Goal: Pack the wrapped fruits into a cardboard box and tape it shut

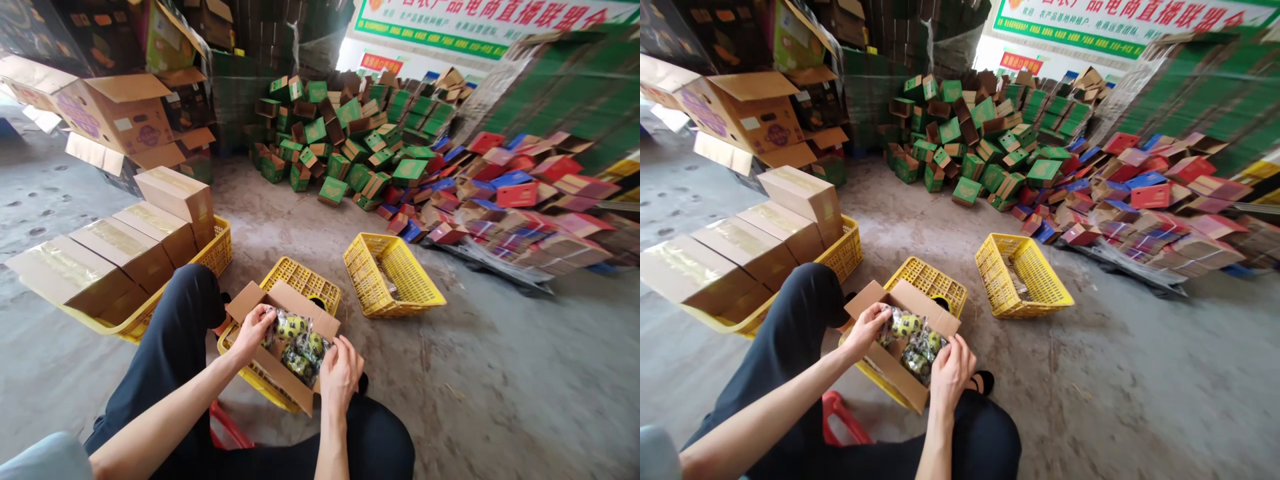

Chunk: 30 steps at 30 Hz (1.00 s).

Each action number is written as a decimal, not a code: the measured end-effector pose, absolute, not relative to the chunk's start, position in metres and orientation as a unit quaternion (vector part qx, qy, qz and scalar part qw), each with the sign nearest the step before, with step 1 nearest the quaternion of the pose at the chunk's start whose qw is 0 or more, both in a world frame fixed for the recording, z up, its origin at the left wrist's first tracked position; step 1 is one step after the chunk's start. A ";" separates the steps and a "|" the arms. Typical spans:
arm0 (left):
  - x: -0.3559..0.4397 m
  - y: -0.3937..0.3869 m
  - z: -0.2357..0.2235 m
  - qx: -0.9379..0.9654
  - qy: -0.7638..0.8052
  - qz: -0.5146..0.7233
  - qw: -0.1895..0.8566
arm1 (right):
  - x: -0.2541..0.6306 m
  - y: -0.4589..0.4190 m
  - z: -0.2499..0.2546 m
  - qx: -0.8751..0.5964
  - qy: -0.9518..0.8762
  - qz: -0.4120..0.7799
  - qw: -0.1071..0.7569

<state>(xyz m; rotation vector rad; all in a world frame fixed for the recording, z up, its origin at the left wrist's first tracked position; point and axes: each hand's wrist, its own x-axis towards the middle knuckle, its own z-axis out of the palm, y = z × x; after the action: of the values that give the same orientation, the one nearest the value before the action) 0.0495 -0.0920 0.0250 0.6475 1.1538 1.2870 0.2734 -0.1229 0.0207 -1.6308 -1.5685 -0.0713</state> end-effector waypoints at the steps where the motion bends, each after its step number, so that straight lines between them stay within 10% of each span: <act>1: 0.051 -0.093 0.024 0.280 0.498 0.554 0.606 | 0.270 -0.124 0.024 -0.652 -0.617 -0.006 0.441; 10: 0.056 -0.096 0.027 0.328 0.472 0.540 0.615 | 0.253 -0.121 0.029 -0.605 -0.525 0.384 0.458; 30: 0.057 -0.103 0.037 0.161 0.439 0.355 0.810 | 0.264 -0.120 0.026 -0.553 -0.542 0.388 0.501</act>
<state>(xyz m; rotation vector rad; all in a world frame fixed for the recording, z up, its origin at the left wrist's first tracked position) 0.0574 -0.1035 0.0370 0.3447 0.9378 0.7583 0.2639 -0.1203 0.0257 -1.3367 -1.3094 0.9369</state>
